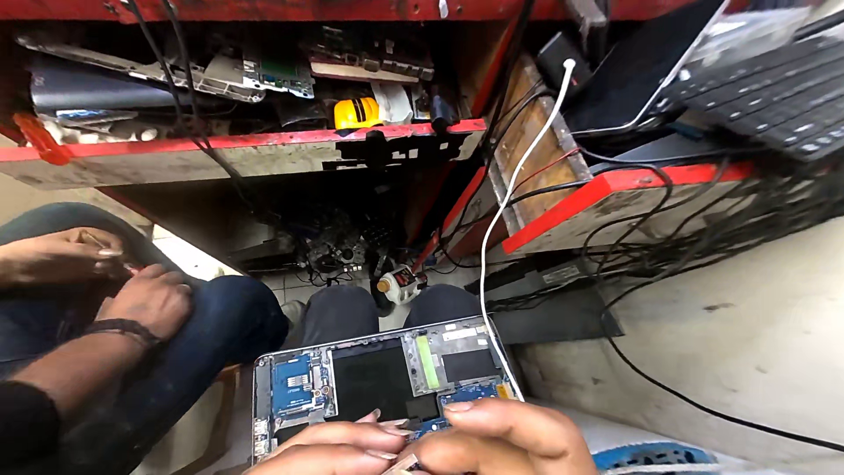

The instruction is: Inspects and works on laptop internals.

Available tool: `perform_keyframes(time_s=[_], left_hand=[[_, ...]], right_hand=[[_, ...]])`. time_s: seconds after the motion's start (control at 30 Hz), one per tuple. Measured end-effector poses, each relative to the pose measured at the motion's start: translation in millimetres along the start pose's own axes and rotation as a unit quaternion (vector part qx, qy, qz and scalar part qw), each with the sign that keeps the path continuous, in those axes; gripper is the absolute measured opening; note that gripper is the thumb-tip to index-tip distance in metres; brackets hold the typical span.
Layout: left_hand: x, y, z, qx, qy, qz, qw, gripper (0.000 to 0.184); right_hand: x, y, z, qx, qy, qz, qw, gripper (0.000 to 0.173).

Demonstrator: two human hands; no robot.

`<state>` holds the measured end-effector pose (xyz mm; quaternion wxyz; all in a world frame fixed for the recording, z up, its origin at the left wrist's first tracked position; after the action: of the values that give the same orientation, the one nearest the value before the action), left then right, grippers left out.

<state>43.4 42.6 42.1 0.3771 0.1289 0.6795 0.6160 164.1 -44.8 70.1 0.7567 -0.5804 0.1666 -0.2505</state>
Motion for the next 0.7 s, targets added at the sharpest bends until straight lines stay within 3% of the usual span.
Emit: perform_keyframes(time_s=[0.23,0.43,0.57,0.7], left_hand=[[18,-6,-3,0.066,0.101,-0.029,0.992,0.011],[28,-14,-8,0.1,0.189,-0.075,0.974,0.019],[34,-15,-12,0.093,0.244,-0.065,0.963,0.025],[38,-16,-15,0.103,0.298,-0.069,0.946,0.031]], right_hand=[[-16,11,3,-0.079,-0.042,0.033,0.995,0.027],[-32,31,0,-0.18,-0.096,0.104,0.973,0.033],[-39,37,-3,-0.171,-0.111,0.117,0.972,0.027],[-46,35,-5,-0.162,-0.125,0.116,0.972,0.042]])
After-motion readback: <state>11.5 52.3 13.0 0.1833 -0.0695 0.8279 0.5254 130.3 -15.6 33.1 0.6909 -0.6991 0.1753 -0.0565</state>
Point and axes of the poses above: each hand's wrist, its own z-axis towards the middle knuckle, its own x-axis out of the back of the hand, y = z × x, the point moved 8 cm from there along z, towards the middle knuckle
